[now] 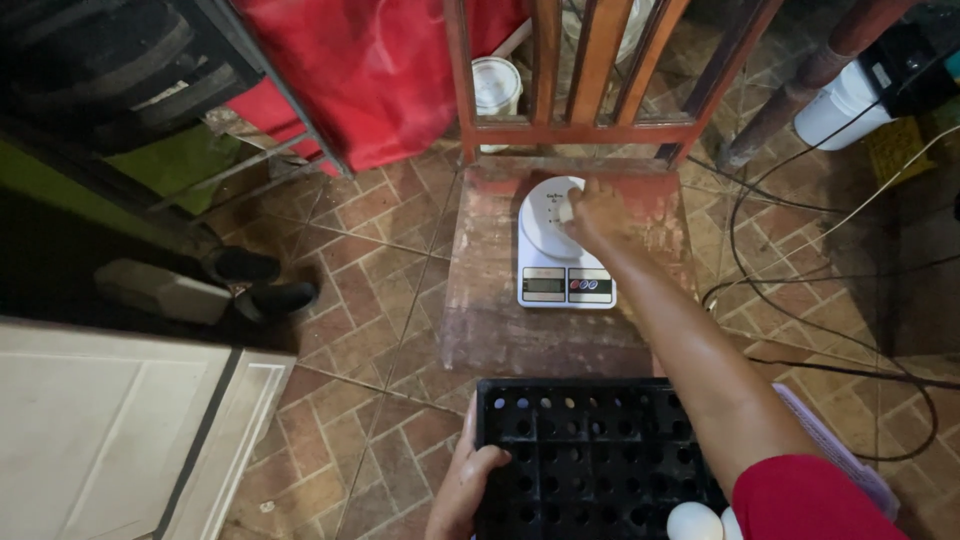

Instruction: Weighing individual chicken and quail eggs on a digital scale and organizing them in a tray.

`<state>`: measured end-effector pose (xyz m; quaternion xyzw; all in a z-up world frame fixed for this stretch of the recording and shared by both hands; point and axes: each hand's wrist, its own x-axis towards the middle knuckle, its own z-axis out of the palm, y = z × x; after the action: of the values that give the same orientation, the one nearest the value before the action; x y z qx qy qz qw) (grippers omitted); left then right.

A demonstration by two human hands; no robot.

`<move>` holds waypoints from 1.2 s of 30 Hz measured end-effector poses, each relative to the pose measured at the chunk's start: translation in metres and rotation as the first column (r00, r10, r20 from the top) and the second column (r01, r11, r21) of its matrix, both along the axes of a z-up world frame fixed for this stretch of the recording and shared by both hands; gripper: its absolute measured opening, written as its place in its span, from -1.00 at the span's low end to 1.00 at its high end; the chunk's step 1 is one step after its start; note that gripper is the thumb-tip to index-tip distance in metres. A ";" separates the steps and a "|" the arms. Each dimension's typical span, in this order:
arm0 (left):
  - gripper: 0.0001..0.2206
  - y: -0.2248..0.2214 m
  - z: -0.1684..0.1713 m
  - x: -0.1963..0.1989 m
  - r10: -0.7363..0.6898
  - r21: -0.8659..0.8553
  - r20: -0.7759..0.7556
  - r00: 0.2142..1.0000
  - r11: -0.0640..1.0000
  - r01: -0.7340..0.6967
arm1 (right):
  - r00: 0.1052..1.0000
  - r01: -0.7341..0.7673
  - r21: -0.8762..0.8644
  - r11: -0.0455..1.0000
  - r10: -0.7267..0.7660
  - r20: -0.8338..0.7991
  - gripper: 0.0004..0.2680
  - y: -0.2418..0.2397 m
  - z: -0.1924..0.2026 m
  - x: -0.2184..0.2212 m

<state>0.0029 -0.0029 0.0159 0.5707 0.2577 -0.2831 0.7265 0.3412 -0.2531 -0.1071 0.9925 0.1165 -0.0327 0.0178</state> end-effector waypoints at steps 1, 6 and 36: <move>-0.07 0.001 -0.006 -0.002 -0.013 0.010 0.049 0.999 1.000 0.013 | 0.998 0.043 0.054 0.998 -0.041 -0.045 -0.56 0.001 0.008 -0.002; -0.08 0.003 -0.029 -0.008 -0.008 0.003 0.139 0.990 1.000 0.008 | 0.925 0.368 0.471 0.801 -0.266 -0.271 -0.58 0.008 0.070 -0.022; -0.14 -0.004 -0.022 -0.016 0.119 -0.240 0.241 0.963 0.969 -0.060 | 0.861 -0.029 0.764 0.644 0.405 -0.308 -0.74 -0.025 0.178 -0.303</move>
<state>-0.0129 -0.0066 -0.0066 0.5017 0.1538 -0.2025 0.8268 0.0384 -0.2781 0.0704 0.8548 0.2423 -0.2107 -0.4077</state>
